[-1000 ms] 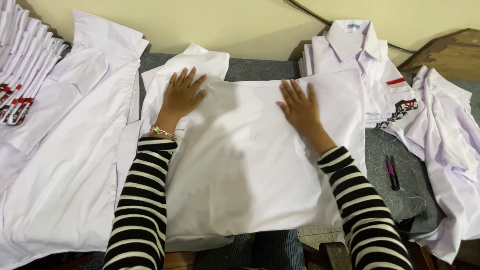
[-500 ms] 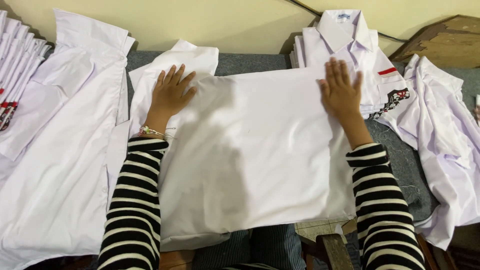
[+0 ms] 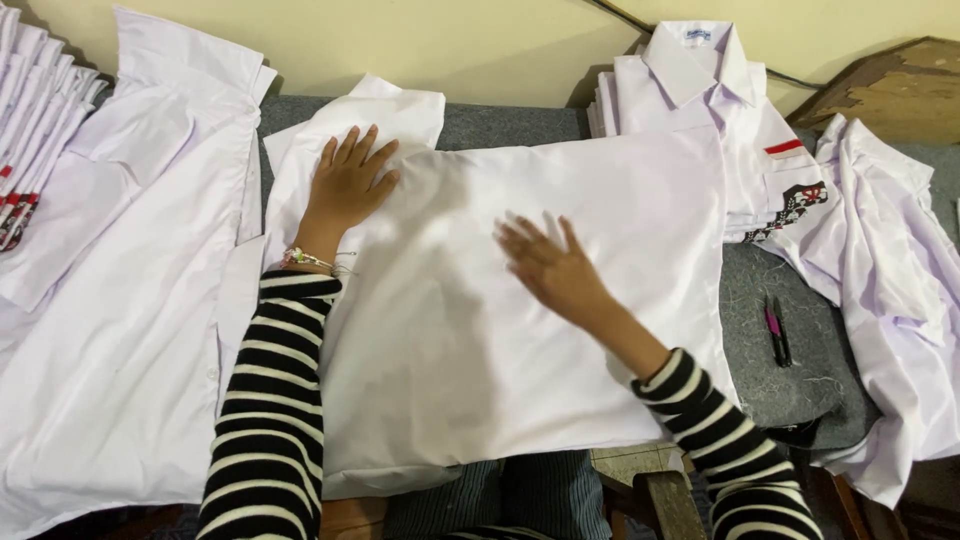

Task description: Folding and trimming loose threads from white school shirts on a work table in a garment factory.

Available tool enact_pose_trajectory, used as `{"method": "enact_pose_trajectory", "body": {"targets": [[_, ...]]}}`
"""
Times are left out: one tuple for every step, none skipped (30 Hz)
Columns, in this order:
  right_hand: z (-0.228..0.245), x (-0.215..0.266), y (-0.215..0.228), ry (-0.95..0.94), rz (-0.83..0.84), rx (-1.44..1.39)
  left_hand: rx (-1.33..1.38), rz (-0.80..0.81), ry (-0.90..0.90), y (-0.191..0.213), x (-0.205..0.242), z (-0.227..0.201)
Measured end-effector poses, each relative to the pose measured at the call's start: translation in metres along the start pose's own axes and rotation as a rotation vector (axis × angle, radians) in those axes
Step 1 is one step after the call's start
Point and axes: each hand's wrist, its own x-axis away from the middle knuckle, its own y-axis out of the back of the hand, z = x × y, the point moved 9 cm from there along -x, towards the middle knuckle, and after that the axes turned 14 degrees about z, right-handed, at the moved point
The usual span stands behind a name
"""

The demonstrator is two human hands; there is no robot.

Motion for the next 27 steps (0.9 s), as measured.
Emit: {"method": "enact_pose_trajectory", "body": {"targets": [[0.007,-0.003,-0.004,-0.01,0.0,-0.074,0.011,-0.033,-0.002,0.002,0.001,0.0],[0.013,-0.003,-0.009,-0.025,0.003,-0.148,0.023,-0.063,-0.008,0.002,0.001,-0.002],[0.013,-0.003,-0.019,-0.028,0.006,-0.151,0.023,-0.058,-0.01,0.0,0.001,0.0],[0.005,-0.002,-0.026,-0.066,-0.022,-0.217,0.016,-0.062,-0.015,0.0,0.0,0.0],[-0.002,-0.002,-0.033,-0.104,-0.051,-0.283,0.008,-0.065,-0.021,0.0,0.0,-0.001],[-0.003,0.0,-0.039,-0.107,-0.049,-0.281,0.009,-0.065,-0.024,0.0,-0.001,-0.001],[-0.007,0.002,-0.047,-0.124,-0.047,-0.352,0.005,-0.059,-0.016,-0.001,-0.002,0.0],[-0.01,0.003,-0.054,-0.141,-0.045,-0.424,0.0,-0.054,-0.006,-0.001,-0.002,0.002],[-0.009,0.006,-0.048,-0.143,-0.045,-0.423,0.001,-0.054,-0.009,-0.002,-0.002,0.0],[-0.007,0.009,-0.038,-0.143,-0.072,-0.343,0.001,-0.056,-0.009,-0.001,-0.001,0.0],[-0.005,0.011,-0.028,-0.144,-0.099,-0.264,0.001,-0.058,-0.008,0.0,0.0,0.0],[-0.011,0.021,-0.025,-0.144,-0.1,-0.265,-0.001,-0.058,-0.008,0.003,0.001,-0.001],[-0.02,0.032,-0.023,-0.186,-0.111,-0.239,0.005,-0.033,-0.012,0.004,0.002,-0.002],[-0.03,0.043,-0.021,-0.228,-0.12,-0.215,0.012,-0.006,-0.015,0.003,0.002,-0.003],[-0.04,0.055,-0.017,-0.229,-0.121,-0.216,0.011,-0.005,-0.015,0.004,0.003,-0.002],[-0.054,0.069,-0.014,-0.289,-0.115,-0.158,0.008,0.001,-0.026,0.004,0.002,-0.003],[-0.068,0.084,-0.011,-0.349,-0.109,-0.099,0.005,0.007,-0.037,0.003,0.001,-0.004],[-0.087,0.107,-0.017,-0.354,-0.107,-0.1,0.004,0.01,-0.042,0.002,0.001,-0.004],[-0.107,0.132,-0.023,-0.442,-0.087,0.093,0.022,0.002,-0.035,0.002,0.002,-0.004],[-0.127,0.158,-0.026,-0.527,-0.066,0.288,0.041,-0.007,-0.029,0.003,0.001,-0.003],[-0.145,0.18,-0.032,-0.531,-0.063,0.29,0.041,-0.005,-0.034,0.002,0.001,-0.004],[-0.168,0.209,-0.032,-0.643,-0.113,0.305,0.042,-0.005,-0.032,0.002,0.0,-0.003],[-0.189,0.238,-0.032,-0.753,-0.164,0.321,0.044,-0.004,-0.031,0.001,0.0,-0.002],[-0.185,0.243,-0.023,-0.757,-0.16,0.321,0.044,0.0,-0.035,-0.001,-0.001,-0.002],[-0.188,0.251,-0.016,-0.81,-0.162,0.177,0.05,-0.038,-0.049,0.001,-0.001,-0.003],[-0.19,0.261,-0.011,-0.864,-0.166,0.032,0.056,-0.074,-0.066,0.003,-0.002,-0.005],[-0.193,0.266,-0.017,-0.871,-0.163,0.033,0.055,-0.069,-0.073,0.004,-0.001,-0.004]]}}
